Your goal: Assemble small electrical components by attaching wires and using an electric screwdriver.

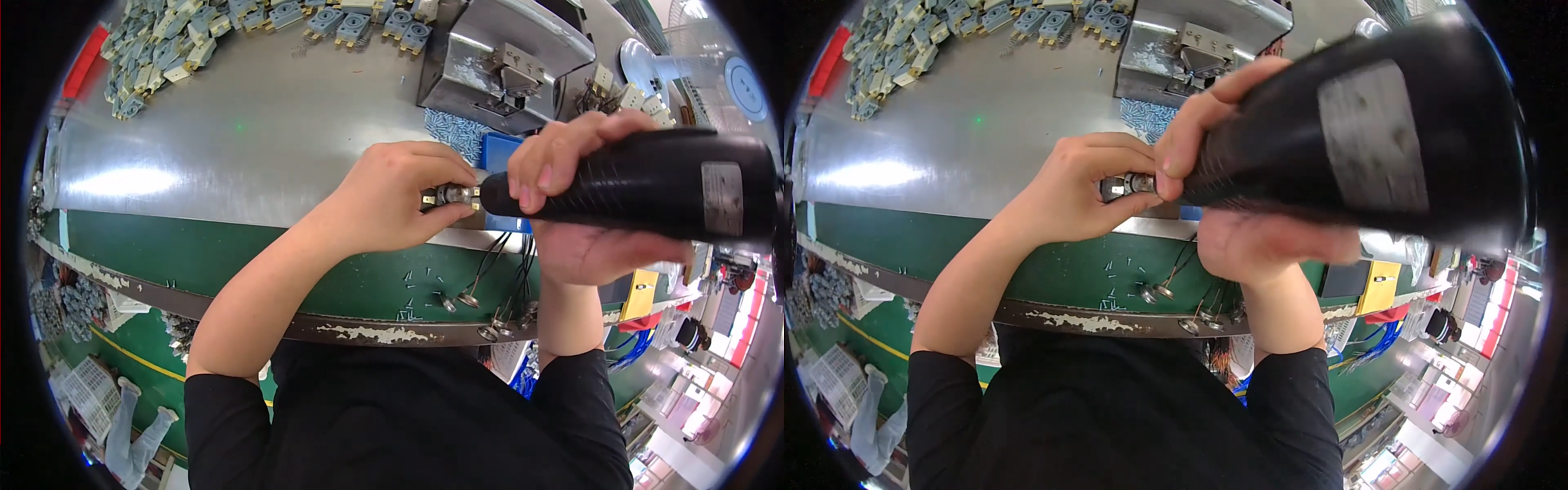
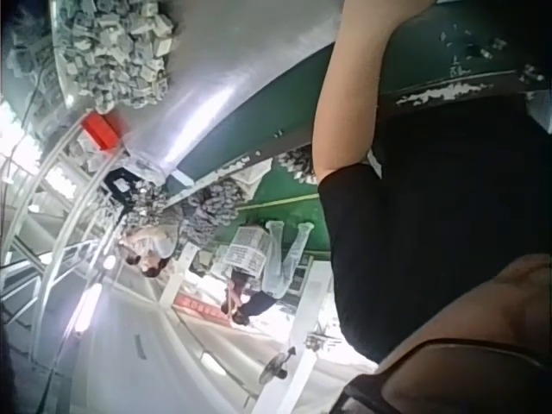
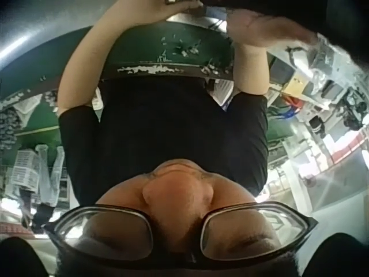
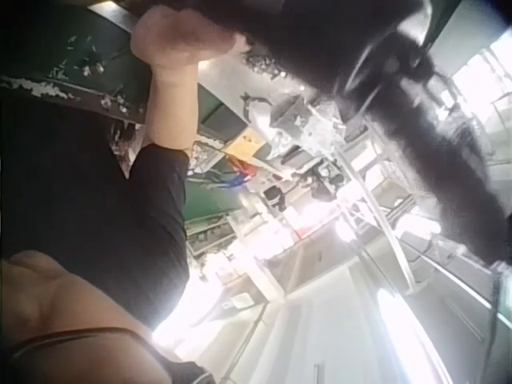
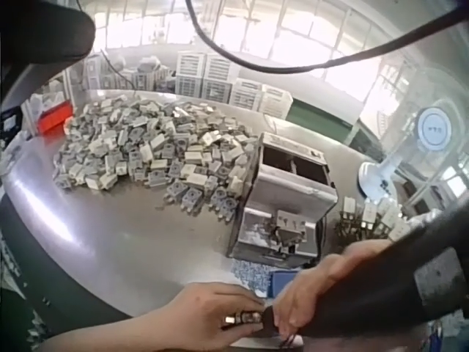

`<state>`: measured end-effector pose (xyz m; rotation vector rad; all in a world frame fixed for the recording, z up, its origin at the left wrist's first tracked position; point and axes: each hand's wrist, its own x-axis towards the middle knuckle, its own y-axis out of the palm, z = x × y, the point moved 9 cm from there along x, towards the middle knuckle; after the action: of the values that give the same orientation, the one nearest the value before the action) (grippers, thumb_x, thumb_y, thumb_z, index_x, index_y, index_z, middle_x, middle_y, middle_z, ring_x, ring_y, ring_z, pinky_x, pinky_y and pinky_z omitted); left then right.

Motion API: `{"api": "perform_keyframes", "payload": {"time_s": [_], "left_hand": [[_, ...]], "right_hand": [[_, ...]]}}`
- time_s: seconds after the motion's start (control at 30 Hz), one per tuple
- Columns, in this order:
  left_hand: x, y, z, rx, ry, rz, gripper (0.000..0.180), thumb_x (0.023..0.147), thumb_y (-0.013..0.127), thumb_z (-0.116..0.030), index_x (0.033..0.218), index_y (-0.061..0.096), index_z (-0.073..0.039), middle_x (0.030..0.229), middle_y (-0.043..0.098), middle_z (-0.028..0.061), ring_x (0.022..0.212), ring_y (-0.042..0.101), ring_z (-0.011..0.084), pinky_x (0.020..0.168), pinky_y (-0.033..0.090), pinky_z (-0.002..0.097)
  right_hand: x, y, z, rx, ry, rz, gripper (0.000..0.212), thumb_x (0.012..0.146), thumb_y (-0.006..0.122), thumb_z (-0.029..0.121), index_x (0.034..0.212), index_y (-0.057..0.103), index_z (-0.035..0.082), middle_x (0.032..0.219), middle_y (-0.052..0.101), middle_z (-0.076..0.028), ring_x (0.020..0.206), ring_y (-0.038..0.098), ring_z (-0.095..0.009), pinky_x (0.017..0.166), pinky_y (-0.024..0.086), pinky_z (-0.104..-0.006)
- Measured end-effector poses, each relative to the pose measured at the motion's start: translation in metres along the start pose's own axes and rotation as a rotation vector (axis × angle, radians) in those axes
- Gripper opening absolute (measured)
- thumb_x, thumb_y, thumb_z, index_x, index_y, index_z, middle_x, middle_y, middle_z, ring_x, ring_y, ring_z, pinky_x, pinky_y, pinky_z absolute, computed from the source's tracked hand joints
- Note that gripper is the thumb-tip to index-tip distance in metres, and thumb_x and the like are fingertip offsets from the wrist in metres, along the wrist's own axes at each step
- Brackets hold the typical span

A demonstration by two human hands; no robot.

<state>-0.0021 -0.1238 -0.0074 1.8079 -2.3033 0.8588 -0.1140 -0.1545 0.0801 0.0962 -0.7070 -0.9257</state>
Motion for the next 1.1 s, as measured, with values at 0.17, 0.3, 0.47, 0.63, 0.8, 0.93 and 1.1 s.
{"api": "perform_keyframes", "payload": {"time_s": [0.17,0.3,0.47,0.63,0.8,0.93,1.1], "left_hand": [[-0.001,-0.004,0.001,0.003,-0.027,-0.005,0.024,0.083,0.084,-0.017,0.103,0.078,-0.005,0.108,0.078,0.0087,0.100,0.075,0.0290,0.085,0.061,0.0379],[0.005,0.000,-0.007,0.009,0.046,0.008,0.029,0.080,0.086,-0.008,0.107,0.078,-0.002,0.113,0.078,0.0140,0.103,0.076,0.0323,0.092,0.060,0.0393],[0.002,0.002,-0.005,0.017,0.000,0.032,0.031,0.080,0.087,-0.009,0.109,0.077,-0.002,0.115,0.078,0.0136,0.107,0.075,0.0321,0.094,0.059,0.0397],[0.002,0.001,-0.008,0.015,0.000,0.047,0.033,0.081,0.087,-0.009,0.111,0.076,-0.003,0.117,0.078,0.0126,0.108,0.075,0.0315,0.094,0.060,0.0401],[0.004,0.002,-0.007,0.009,-0.017,0.053,0.031,0.081,0.087,-0.009,0.110,0.076,-0.004,0.117,0.078,0.0119,0.107,0.075,0.0308,0.093,0.060,0.0396],[0.005,0.000,-0.006,0.005,-0.025,0.050,0.030,0.080,0.086,-0.009,0.108,0.077,-0.003,0.116,0.078,0.0113,0.106,0.075,0.0300,0.092,0.060,0.0391],[0.006,-0.001,-0.006,0.015,-0.001,0.041,0.026,0.085,0.084,-0.016,0.107,0.076,-0.004,0.114,0.077,0.0090,0.103,0.075,0.0295,0.089,0.060,0.0394]], "right_hand": [[0.020,0.002,0.009,-0.049,0.201,0.112,0.129,0.080,0.049,0.097,0.164,0.020,0.004,0.089,0.059,-0.007,0.067,0.059,-0.018,0.064,0.049,-0.0351],[0.065,-0.017,0.071,-0.313,-0.123,0.187,0.121,0.086,0.045,0.094,0.159,0.023,0.000,0.093,0.058,-0.008,0.072,0.059,-0.020,0.068,0.049,-0.0379],[0.096,-0.039,0.045,0.442,-0.253,0.139,0.096,0.098,0.040,0.081,0.152,0.040,0.001,0.080,0.055,-0.008,0.061,0.055,-0.020,0.059,0.049,-0.0355],[0.110,-0.021,0.029,0.957,-0.220,0.215,0.087,0.103,0.039,0.075,0.147,0.045,0.000,0.070,0.055,-0.008,0.053,0.054,-0.020,0.052,0.048,-0.0328],[0.119,-0.029,0.031,0.801,-0.412,0.326,0.085,0.103,0.038,0.075,0.137,0.050,-0.001,0.068,0.057,-0.009,0.053,0.056,-0.019,0.053,0.048,-0.0321],[0.096,-0.058,0.044,-0.546,-0.276,-0.299,0.079,0.102,0.037,0.078,0.104,0.053,0.001,0.075,0.064,-0.015,0.056,0.062,-0.020,0.053,0.051,-0.0309],[0.099,-0.060,0.034,-0.517,-0.167,-0.235,0.095,0.097,0.041,0.084,0.144,0.048,0.002,0.079,0.061,-0.012,0.065,0.059,-0.023,0.063,0.051,-0.0391]]}}
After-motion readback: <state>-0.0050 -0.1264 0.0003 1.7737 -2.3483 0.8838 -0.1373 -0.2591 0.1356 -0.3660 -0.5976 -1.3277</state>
